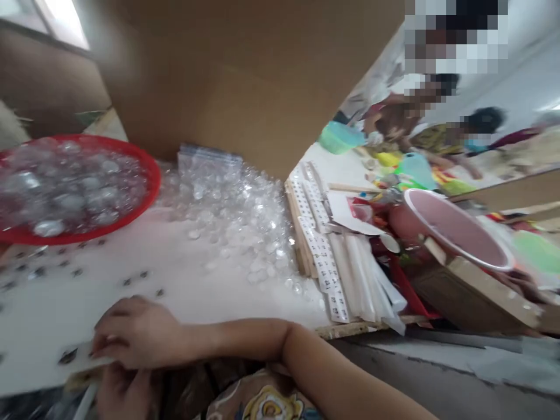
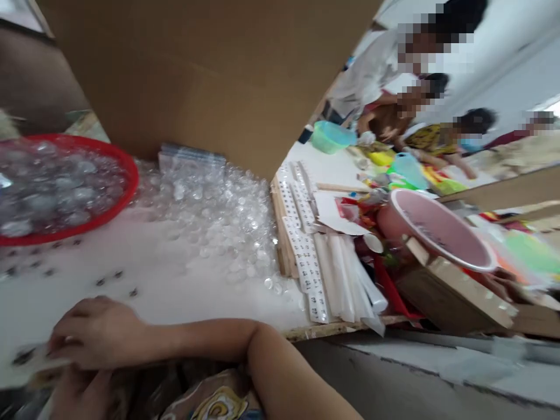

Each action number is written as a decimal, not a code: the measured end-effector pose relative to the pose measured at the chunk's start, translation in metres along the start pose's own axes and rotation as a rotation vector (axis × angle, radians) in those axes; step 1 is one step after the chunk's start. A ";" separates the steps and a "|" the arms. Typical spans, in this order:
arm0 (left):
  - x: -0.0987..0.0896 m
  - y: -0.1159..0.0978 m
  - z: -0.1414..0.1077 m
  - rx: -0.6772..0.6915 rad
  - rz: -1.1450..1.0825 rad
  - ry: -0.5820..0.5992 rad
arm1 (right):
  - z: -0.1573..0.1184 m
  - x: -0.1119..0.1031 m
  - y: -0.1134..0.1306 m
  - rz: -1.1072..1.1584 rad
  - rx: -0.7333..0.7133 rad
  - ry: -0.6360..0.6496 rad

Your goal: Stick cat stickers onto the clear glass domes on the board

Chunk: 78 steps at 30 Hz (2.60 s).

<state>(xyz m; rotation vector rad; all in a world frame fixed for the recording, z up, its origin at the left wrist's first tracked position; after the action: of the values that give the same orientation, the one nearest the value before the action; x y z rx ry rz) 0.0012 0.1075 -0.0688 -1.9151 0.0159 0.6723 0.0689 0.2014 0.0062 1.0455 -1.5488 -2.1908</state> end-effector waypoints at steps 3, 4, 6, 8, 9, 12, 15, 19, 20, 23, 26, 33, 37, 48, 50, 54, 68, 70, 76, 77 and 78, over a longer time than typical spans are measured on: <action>0.000 -0.012 -0.006 -0.018 -0.071 -0.038 | -0.003 -0.022 0.008 0.167 -0.053 -0.033; 0.001 -0.013 -0.006 -0.055 -0.122 -0.021 | -0.001 -0.038 0.004 0.238 -0.028 -0.062; 0.004 -0.015 -0.007 -0.111 -0.208 -0.001 | 0.002 -0.079 -0.017 0.327 0.091 -0.229; 0.005 -0.015 -0.008 -0.130 -0.251 0.005 | 0.004 -0.117 -0.046 0.281 0.272 -0.375; 0.005 -0.014 -0.009 -0.130 -0.257 0.003 | 0.005 -0.131 -0.060 0.230 0.358 -0.408; 0.005 -0.010 -0.009 -0.119 -0.266 0.006 | 0.006 -0.147 -0.090 0.112 0.493 -0.322; 0.006 -0.007 -0.009 -0.104 -0.284 0.017 | 0.005 -0.139 -0.103 0.037 0.526 -0.221; 0.006 -0.007 -0.009 -0.096 -0.297 0.027 | 0.007 -0.129 -0.109 -0.024 0.541 -0.194; 0.006 -0.007 -0.009 -0.095 -0.300 0.031 | 0.008 -0.127 -0.109 -0.039 0.542 -0.185; 0.007 -0.004 -0.009 -0.103 -0.308 0.039 | 0.010 -0.120 -0.111 -0.139 0.552 -0.145; 0.009 -0.002 -0.008 -0.109 -0.314 0.034 | 0.010 -0.112 -0.111 -0.260 0.544 -0.133; 0.010 -0.007 -0.011 -0.101 -0.327 0.025 | 0.013 -0.084 -0.106 -0.374 0.463 -0.113; 0.009 -0.008 -0.013 -0.110 -0.334 0.016 | 0.021 -0.061 -0.086 -0.283 0.433 -0.119; 0.007 -0.006 -0.013 -0.026 -0.293 0.006 | 0.021 0.004 0.008 0.133 0.168 0.010; 0.006 -0.006 -0.012 0.000 -0.242 -0.014 | 0.017 0.001 0.009 0.073 0.149 -0.023; 0.007 -0.004 -0.010 -0.001 -0.209 -0.018 | 0.015 -0.003 0.006 0.109 0.166 -0.026; 0.003 -0.010 -0.011 0.042 -0.159 -0.048 | 0.013 0.003 0.000 0.203 0.170 -0.066; 0.006 -0.013 -0.012 0.025 -0.188 -0.023 | 0.014 0.003 -0.006 0.289 0.236 -0.050; 0.001 -0.015 -0.011 0.073 -0.112 -0.057 | 0.008 0.004 0.004 0.191 0.108 -0.141; 0.000 -0.014 -0.010 0.082 -0.105 -0.057 | 0.006 0.005 0.009 0.170 0.073 -0.143; 0.000 -0.013 -0.010 0.085 -0.102 -0.054 | 0.005 0.005 0.013 0.164 0.034 -0.140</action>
<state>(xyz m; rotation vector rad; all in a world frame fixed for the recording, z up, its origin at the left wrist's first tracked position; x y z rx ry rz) 0.0100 0.1045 -0.0553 -1.8028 -0.0858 0.6444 0.0597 0.1965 0.0171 0.7587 -1.6717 -2.1723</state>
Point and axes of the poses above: each hand's wrist, its own z-axis towards the middle knuckle, its own x-axis out of the palm, y = z × x, the point moved 6 cm from there along z, towards the middle knuckle, and after that the axes turned 14 degrees about z, right-handed, at the moved point
